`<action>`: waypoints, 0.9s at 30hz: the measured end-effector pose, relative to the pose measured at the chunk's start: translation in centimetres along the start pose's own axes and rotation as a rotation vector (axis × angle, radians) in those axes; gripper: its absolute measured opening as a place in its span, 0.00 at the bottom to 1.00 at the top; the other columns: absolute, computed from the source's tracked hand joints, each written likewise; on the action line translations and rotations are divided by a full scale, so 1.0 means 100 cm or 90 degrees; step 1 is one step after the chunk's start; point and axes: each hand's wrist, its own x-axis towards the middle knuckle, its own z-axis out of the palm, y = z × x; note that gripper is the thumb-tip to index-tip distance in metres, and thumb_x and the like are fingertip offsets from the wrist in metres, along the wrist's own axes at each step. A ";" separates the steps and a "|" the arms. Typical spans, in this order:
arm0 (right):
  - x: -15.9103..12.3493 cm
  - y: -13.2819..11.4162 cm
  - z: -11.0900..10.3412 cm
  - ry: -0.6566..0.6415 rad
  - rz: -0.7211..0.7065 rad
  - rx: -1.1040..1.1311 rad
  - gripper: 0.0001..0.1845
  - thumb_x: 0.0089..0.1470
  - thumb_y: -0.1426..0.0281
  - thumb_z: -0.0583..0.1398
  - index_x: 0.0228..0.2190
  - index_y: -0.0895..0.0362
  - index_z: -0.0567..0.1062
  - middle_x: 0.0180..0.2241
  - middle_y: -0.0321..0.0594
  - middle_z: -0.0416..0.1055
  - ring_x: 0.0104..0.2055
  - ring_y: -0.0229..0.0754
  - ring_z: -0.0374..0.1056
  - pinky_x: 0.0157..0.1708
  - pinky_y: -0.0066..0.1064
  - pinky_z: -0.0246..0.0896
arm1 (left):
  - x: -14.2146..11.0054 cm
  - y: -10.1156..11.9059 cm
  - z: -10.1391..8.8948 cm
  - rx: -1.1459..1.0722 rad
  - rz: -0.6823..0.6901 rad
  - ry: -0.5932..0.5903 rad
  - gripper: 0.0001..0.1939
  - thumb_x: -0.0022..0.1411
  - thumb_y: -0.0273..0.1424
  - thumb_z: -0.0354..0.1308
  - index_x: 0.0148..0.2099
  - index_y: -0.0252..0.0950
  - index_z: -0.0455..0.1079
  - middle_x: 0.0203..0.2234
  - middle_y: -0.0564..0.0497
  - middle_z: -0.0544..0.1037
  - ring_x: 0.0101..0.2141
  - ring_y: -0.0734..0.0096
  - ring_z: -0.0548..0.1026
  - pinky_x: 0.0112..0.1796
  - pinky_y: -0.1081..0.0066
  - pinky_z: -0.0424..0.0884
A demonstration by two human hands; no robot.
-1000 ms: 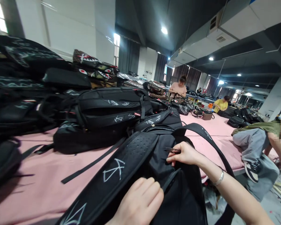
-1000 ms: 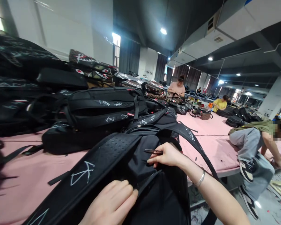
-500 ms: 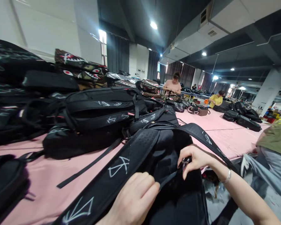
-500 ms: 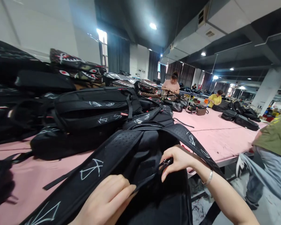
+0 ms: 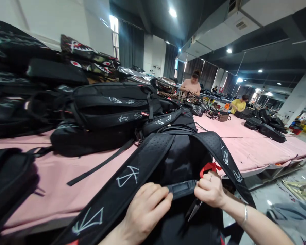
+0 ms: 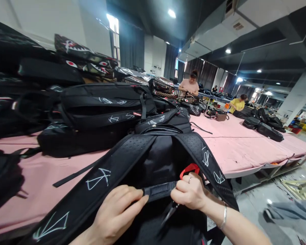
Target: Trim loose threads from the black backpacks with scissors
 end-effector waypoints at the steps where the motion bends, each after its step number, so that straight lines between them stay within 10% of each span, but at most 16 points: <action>1: -0.003 -0.003 0.002 0.010 -0.001 -0.007 0.16 0.52 0.81 0.51 0.16 0.56 0.62 0.17 0.32 0.50 0.22 0.36 0.48 0.25 0.31 0.41 | -0.003 0.002 0.002 0.001 0.009 0.019 0.08 0.58 0.20 0.49 0.33 0.35 0.67 0.24 0.51 0.73 0.27 0.73 0.68 0.30 0.70 0.64; 15: 0.001 0.006 -0.017 -0.067 0.071 0.090 0.16 0.52 0.78 0.49 0.15 0.57 0.61 0.19 0.33 0.52 0.22 0.35 0.48 0.24 0.29 0.43 | 0.003 0.015 0.006 -0.039 -0.039 0.015 0.08 0.58 0.19 0.49 0.33 0.34 0.67 0.25 0.50 0.72 0.28 0.72 0.65 0.32 0.69 0.64; 21: 0.012 0.009 -0.014 -0.109 -0.014 0.088 0.14 0.53 0.76 0.51 0.18 0.56 0.62 0.19 0.33 0.52 0.22 0.36 0.47 0.24 0.30 0.41 | 0.031 -0.017 -0.008 -0.124 -0.112 -0.193 0.08 0.61 0.28 0.48 0.33 0.36 0.68 0.27 0.52 0.71 0.28 0.74 0.67 0.30 0.72 0.63; 27: 0.037 0.001 -0.010 -0.059 -0.073 0.085 0.15 0.52 0.79 0.48 0.17 0.57 0.61 0.18 0.32 0.52 0.20 0.35 0.45 0.23 0.30 0.39 | 0.076 -0.047 0.012 -0.065 0.077 -0.457 0.08 0.58 0.28 0.54 0.29 0.42 0.71 0.24 0.55 0.70 0.26 0.75 0.67 0.27 0.71 0.56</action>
